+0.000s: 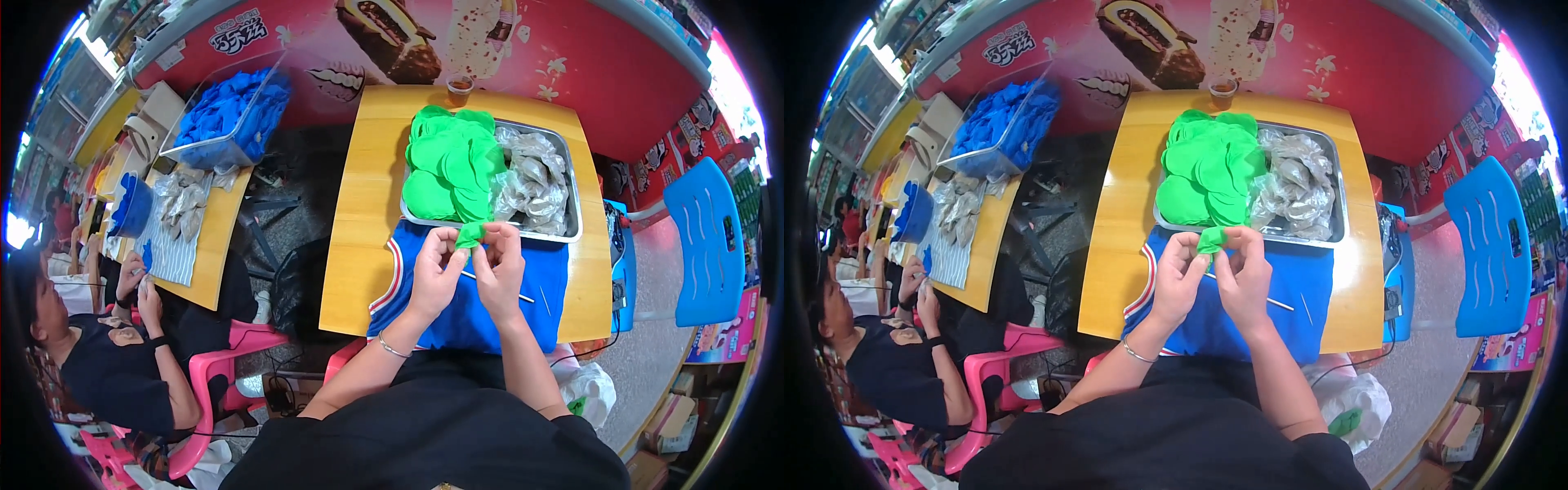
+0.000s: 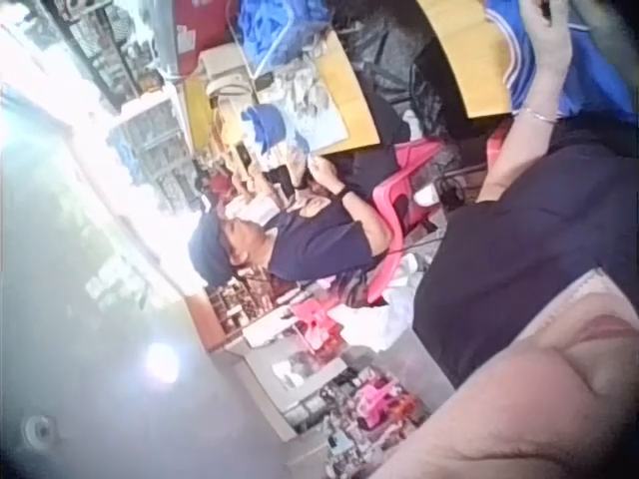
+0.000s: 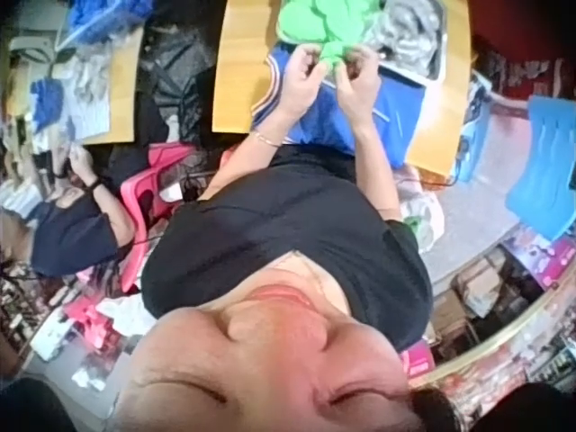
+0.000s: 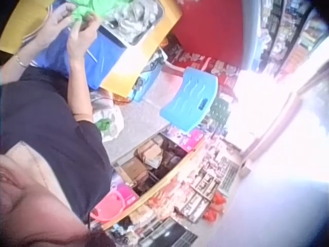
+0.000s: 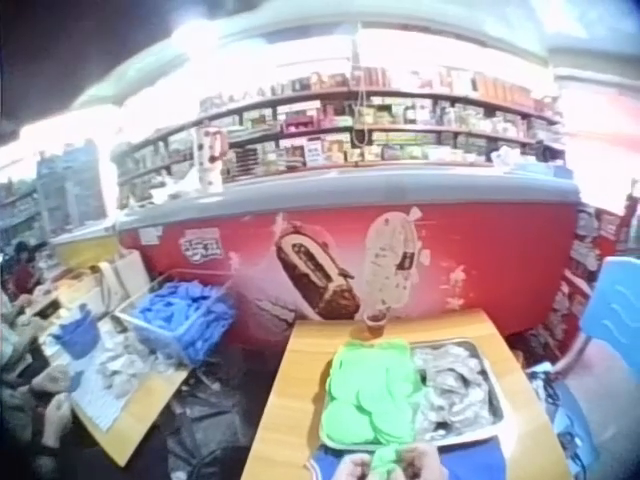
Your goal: Manually stuffing and wrapping green fabric circles to create small decorative components.
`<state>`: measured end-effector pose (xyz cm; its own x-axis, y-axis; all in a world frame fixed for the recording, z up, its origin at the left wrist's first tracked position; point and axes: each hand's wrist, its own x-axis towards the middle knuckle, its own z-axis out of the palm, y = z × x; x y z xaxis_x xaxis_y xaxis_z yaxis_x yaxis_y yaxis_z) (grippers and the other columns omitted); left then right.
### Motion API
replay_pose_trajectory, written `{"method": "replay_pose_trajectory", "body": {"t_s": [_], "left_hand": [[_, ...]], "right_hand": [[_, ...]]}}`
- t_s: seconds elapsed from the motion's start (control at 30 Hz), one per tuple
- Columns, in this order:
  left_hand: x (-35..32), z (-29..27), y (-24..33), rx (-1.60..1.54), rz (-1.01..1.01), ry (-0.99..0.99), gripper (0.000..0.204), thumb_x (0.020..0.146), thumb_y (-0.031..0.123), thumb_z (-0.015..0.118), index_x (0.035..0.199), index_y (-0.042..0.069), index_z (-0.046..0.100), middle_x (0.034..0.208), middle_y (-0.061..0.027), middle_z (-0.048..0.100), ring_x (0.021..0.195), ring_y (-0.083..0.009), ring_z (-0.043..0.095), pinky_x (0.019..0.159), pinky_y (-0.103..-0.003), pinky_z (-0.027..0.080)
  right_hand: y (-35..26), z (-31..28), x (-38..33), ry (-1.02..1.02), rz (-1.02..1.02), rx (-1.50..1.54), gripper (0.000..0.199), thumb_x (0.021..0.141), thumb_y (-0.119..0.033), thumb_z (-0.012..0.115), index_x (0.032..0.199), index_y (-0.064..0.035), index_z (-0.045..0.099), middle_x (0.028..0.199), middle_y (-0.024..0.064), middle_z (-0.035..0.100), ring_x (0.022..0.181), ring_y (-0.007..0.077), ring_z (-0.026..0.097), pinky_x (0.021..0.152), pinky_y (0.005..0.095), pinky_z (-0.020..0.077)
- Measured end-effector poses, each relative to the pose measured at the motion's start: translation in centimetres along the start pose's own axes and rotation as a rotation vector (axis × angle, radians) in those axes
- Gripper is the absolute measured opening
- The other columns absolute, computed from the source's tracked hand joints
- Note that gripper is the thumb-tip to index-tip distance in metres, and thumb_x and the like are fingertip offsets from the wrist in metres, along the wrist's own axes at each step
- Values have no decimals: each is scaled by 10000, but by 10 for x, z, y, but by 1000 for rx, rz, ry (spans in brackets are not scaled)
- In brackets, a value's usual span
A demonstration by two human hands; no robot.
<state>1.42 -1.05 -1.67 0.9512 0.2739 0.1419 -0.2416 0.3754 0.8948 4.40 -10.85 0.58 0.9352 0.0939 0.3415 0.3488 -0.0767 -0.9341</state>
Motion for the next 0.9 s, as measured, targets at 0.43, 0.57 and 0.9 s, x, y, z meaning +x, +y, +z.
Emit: {"method": "replay_pose_trajectory", "body": {"t_s": [0.43, 0.57, 0.9], "left_hand": [[-2, -1, -7, 132, -15, 94, 72, 891, 85, 549, 920, 19, 545, 803, 19, 544, 680, -21, 457, 590, -181, 387], [0, -4, -4, 92, -75, 9, 74, 893, 92, 549, 917, 23, 547, 823, 19, 537, 720, -25, 461, 627, -182, 388], [-6, -12, -1, -118, -122, -128, 107, 823, 90, 598, 767, 48, 517, 970, -11, 465, 800, -59, 438, 741, -204, 363]], "right_hand": [[6, -6, -1, -44, -134, -249, 209, 765, 30, 626, 934, -33, 520, 749, 46, 580, 453, 77, 416, 421, 239, 342], [14, -10, -1, -1, -254, -369, 225, 745, 36, 637, 922, -36, 520, 778, 69, 591, 447, 119, 443, 424, 268, 365], [-7, -22, 10, -187, -115, -342, 219, 742, 29, 637, 909, -37, 511, 723, 48, 576, 447, 110, 449, 418, 268, 356]]}}
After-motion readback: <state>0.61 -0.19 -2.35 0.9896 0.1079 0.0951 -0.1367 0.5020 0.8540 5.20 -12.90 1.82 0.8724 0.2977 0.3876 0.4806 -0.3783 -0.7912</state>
